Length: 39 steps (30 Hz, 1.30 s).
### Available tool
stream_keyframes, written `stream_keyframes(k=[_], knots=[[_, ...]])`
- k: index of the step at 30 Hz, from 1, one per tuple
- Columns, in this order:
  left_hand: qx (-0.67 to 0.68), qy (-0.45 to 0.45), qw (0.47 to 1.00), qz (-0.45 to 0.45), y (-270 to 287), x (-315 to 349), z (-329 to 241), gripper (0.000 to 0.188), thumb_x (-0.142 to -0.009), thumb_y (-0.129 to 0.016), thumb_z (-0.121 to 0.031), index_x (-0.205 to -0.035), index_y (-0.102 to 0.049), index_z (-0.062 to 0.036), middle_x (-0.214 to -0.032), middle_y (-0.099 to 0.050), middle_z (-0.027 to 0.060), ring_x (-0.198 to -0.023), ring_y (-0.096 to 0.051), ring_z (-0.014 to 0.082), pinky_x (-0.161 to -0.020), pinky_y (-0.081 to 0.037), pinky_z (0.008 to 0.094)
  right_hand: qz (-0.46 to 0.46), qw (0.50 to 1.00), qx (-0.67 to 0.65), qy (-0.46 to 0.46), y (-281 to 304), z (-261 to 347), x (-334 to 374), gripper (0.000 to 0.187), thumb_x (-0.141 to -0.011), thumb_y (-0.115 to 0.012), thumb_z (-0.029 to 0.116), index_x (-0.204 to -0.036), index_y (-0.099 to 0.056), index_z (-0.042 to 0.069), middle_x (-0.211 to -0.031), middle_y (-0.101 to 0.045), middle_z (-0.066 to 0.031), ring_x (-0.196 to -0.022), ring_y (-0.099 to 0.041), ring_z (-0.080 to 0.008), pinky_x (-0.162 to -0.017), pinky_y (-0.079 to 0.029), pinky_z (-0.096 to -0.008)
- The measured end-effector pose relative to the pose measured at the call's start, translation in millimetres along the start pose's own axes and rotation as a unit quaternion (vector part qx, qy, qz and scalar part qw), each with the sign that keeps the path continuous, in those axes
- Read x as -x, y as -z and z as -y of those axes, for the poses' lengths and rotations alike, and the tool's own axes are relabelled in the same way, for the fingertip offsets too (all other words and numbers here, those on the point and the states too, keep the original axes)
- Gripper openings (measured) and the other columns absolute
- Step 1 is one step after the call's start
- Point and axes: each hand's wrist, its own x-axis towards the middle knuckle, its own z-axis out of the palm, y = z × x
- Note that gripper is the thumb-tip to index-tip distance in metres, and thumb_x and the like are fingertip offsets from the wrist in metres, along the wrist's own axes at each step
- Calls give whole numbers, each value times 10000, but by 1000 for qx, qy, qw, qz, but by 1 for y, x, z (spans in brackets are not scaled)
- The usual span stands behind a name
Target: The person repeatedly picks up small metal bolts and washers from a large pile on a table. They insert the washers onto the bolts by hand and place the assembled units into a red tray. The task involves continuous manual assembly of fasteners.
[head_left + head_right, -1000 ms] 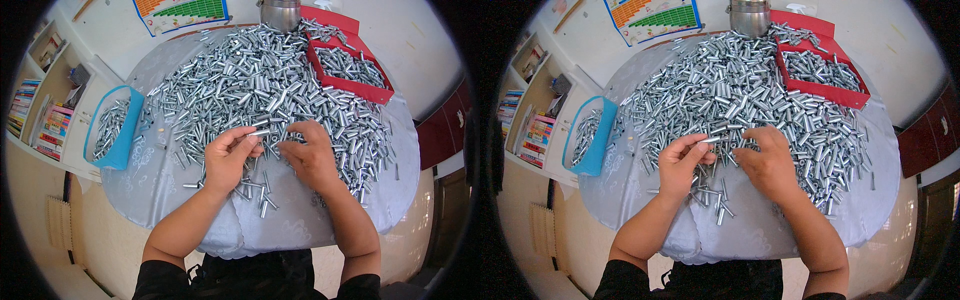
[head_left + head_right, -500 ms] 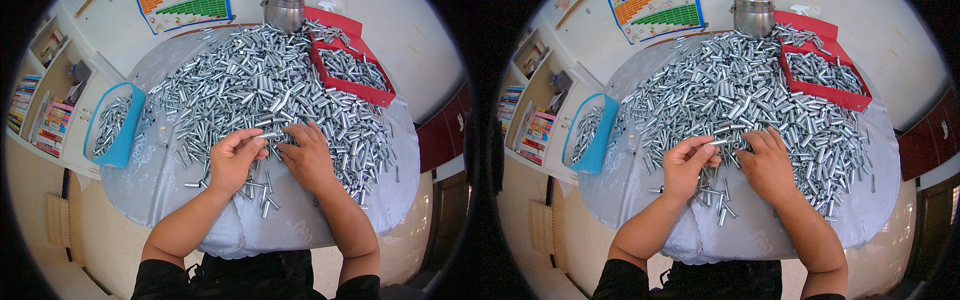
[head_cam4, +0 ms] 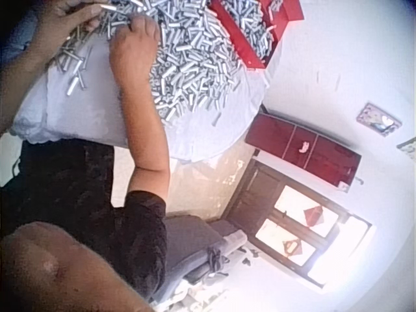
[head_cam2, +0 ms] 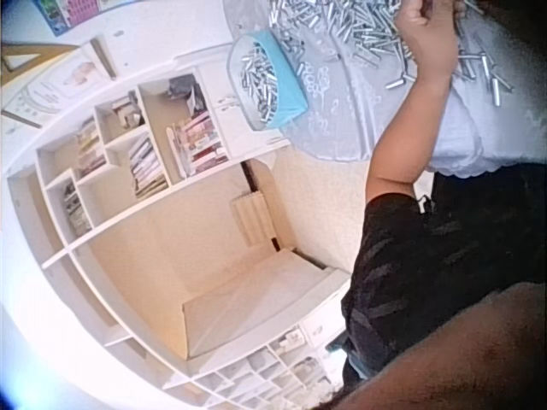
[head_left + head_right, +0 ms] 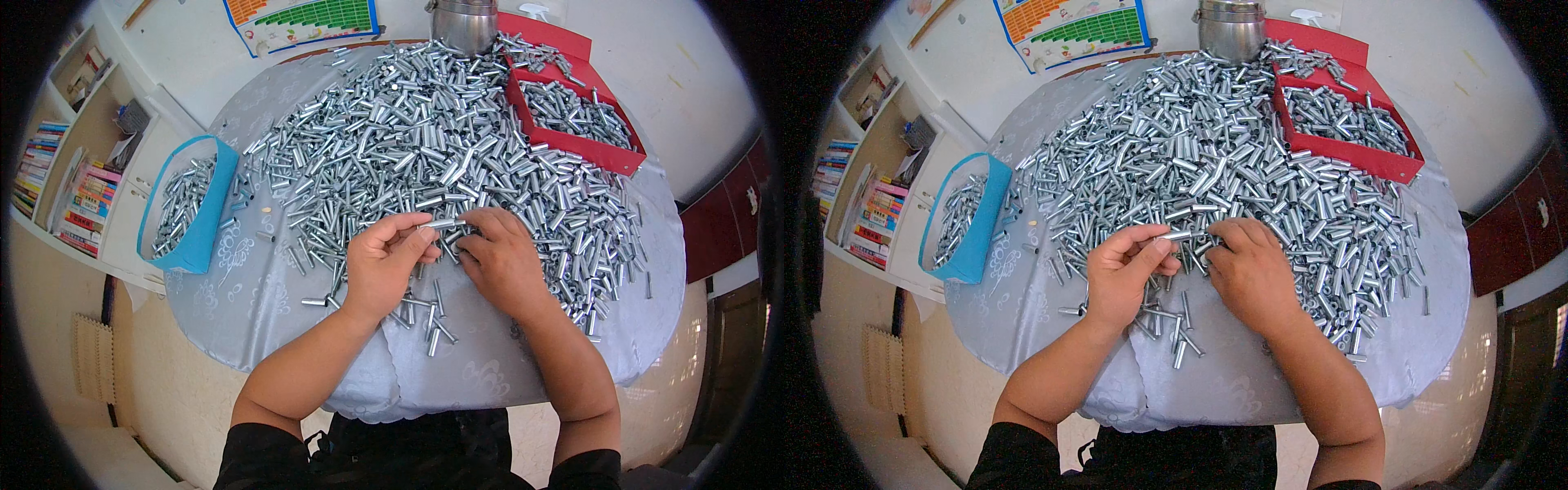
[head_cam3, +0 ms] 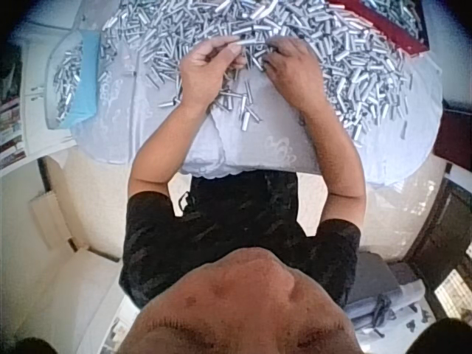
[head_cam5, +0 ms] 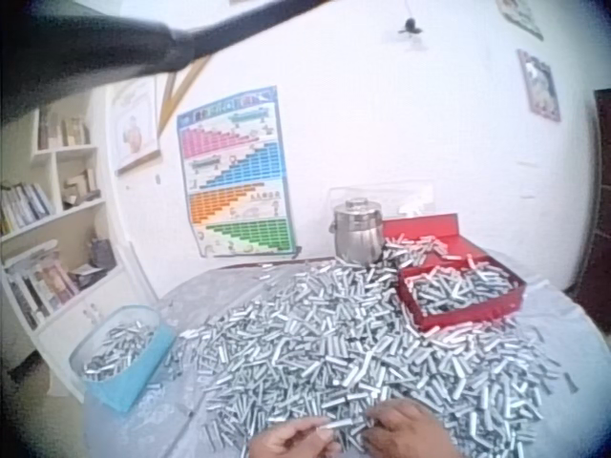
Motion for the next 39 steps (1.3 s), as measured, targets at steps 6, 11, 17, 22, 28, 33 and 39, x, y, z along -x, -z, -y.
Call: stream_keyframes(k=[6, 11, 17, 22, 28, 33, 39], knots=[[-10, 7, 1000, -3, 1, 0, 0, 200, -917, -623, -44, -1103, -642, 28, -917, -703, 118, -742, -679, 153, -676, -563, 268, 11, 1000, -28, 5, 2, -2, 2, 71, -714, -671, 94, -778, -680, 66, -1089, -602, -57, -1109, -544, -275, -986, -422, -422], [-11, 6, 1000, -9, 2, -1, 0, 198, -917, -626, -48, -1101, -645, 23, -913, -704, 115, -741, -680, 147, -671, -561, 261, 50, 995, -82, 37, 13, -9, 8, 65, -710, -682, 94, -769, -674, 67, -1090, -600, -57, -1145, -529, -284, -1004, -405, -444], [-21, 4, 1000, -4, 4, 1, 0, 196, -921, -626, -57, -1101, -646, 18, -910, -705, 112, -743, -681, 144, -668, -560, 258, 88, 990, -100, 54, 29, -1, 9, 77, -738, -698, 92, -805, -671, 66, -1068, -611, -66, -1163, -528, -292, -1023, -381, -483], [-27, 14, 1000, 0, 3, 1, -3, 196, -923, -627, -68, -1099, -645, 17, -904, -705, 110, -740, -679, 142, -662, -561, 258, 32, 965, -257, -38, 23, -11, 9, 91, -752, -703, 80, -823, -649, 60, -928, -637, -77, -1049, -582, -307, -957, -418, -435], [-15, 9, 1000, -3, 5, 1, -2, 199, -923, -628, -73, -1099, -643, 19, -905, -706, 110, -737, -679, 142, -657, -558, 256, 73, 972, -222, -4, 34, -9, 8, 97, -745, -695, 72, -820, -638, 49, -824, -638, -96, -831, -608, -303, -807, -451, -407], [-17, 6, 1000, 3, 4, 1, -2, 193, -921, -629, -69, -1093, -644, 19, -904, -706, 110, -733, -677, 142, -660, -556, 259, 86, 972, -216, 20, 32, -7, 10, 113, -728, -703, 72, -818, -638, 48, -803, -635, -94, -806, -609, -304, -775, -458, -411], [-20, -1, 1000, 1, 4, 2, -1, 184, -920, -626, -55, -1088, -645, 18, -903, -706, 109, -730, -675, 137, -659, -553, 255, 110, 962, -250, 9, 36, -5, 10, 116, -725, -707, 63, -815, -635, 51, -791, -632, -94, -781, -611, -312, -737, -468, -405]])
